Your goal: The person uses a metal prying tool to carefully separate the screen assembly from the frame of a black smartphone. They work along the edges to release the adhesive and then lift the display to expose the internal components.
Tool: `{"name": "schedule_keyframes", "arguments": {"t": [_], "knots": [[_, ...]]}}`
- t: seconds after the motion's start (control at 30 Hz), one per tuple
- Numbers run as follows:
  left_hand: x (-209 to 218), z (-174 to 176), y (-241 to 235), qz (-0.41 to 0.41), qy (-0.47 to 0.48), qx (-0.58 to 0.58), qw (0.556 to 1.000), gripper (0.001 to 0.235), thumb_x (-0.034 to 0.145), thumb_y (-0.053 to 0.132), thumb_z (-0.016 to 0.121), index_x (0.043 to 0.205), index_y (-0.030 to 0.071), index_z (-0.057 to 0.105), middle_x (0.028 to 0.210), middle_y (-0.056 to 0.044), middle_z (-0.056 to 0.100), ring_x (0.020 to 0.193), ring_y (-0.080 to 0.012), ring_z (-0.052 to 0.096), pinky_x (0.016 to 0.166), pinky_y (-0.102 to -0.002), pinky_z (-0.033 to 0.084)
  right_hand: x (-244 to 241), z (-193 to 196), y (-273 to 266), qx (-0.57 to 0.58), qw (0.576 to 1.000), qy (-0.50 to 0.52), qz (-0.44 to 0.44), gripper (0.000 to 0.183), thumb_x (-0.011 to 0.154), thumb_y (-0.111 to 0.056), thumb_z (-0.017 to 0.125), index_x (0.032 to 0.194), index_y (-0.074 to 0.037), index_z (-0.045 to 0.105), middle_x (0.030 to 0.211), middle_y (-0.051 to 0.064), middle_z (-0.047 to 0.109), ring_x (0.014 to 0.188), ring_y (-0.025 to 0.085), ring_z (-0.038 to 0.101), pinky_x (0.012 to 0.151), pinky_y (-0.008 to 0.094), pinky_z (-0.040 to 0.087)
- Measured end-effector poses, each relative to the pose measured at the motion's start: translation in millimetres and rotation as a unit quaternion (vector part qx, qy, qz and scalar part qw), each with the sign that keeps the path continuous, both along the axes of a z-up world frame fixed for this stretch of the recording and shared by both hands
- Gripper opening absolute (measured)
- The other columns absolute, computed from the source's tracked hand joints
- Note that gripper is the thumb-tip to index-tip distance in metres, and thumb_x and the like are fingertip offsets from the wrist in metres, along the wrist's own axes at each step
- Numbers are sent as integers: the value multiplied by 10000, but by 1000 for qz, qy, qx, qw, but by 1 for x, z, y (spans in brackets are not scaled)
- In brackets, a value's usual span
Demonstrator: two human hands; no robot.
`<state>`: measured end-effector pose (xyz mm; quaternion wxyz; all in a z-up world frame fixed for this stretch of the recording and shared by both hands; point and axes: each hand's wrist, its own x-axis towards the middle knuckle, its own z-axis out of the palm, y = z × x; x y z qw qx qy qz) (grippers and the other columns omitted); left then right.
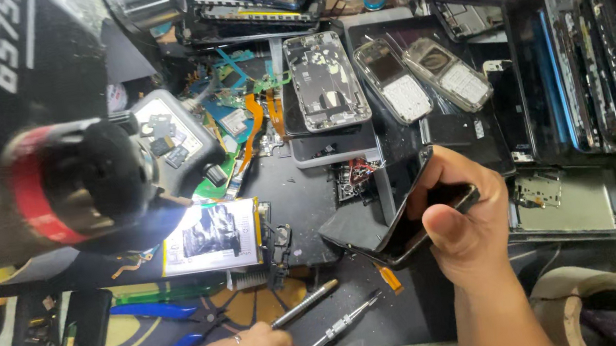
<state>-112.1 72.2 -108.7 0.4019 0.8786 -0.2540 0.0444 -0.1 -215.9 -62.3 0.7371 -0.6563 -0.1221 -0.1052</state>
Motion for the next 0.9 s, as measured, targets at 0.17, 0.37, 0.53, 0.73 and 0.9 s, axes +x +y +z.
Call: {"name": "schedule_keyframes", "arguments": {"t": [0.17,0.37,0.53,0.73,0.9], "knots": [[-12,-19,-25,33,-103,142,984,262,732,183,784,974,112,713,738,-47,588,611,-202,676,489,-358,529,-2,2,1,0,1000,4,-1,667,876,-652,784,806,-24,568,759,-15,546,707,65,468,665,228,323],[-9,-13,-43,13,-153,163,975,334,740,161,655,1057,71,710,929,-85,642,793,-232,670,625,-356,559,-3,3,1,-8,1000,-4,1,654,889,-653,773,816,-34,575,801,-29,552,757,65,464,681,222,324],[-4,-8,-54,-24,-181,142,973,320,806,157,642,1082,7,697,1046,-134,664,913,-265,660,793,-410,558,-4,3,3,-4,1000,-9,3,651,891,-653,772,823,-33,584,800,-33,546,745,61,455,672,219,316],[-3,-10,-56,-12,-204,135,970,353,807,151,630,1110,-14,704,1180,-192,676,1027,-316,669,865,-445,548,-6,3,3,-16,1000,-9,0,648,894,-654,771,830,-37,585,754,-38,539,705,51,448,668,218,313],[-3,-4,-49,-16,-198,119,973,368,817,138,646,1144,-19,706,1203,-179,680,1074,-311,667,929,-441,561,-5,4,3,-4,1000,-2,3,651,883,-648,780,833,-30,583,742,-34,542,690,50,444,664,219,308]]}}
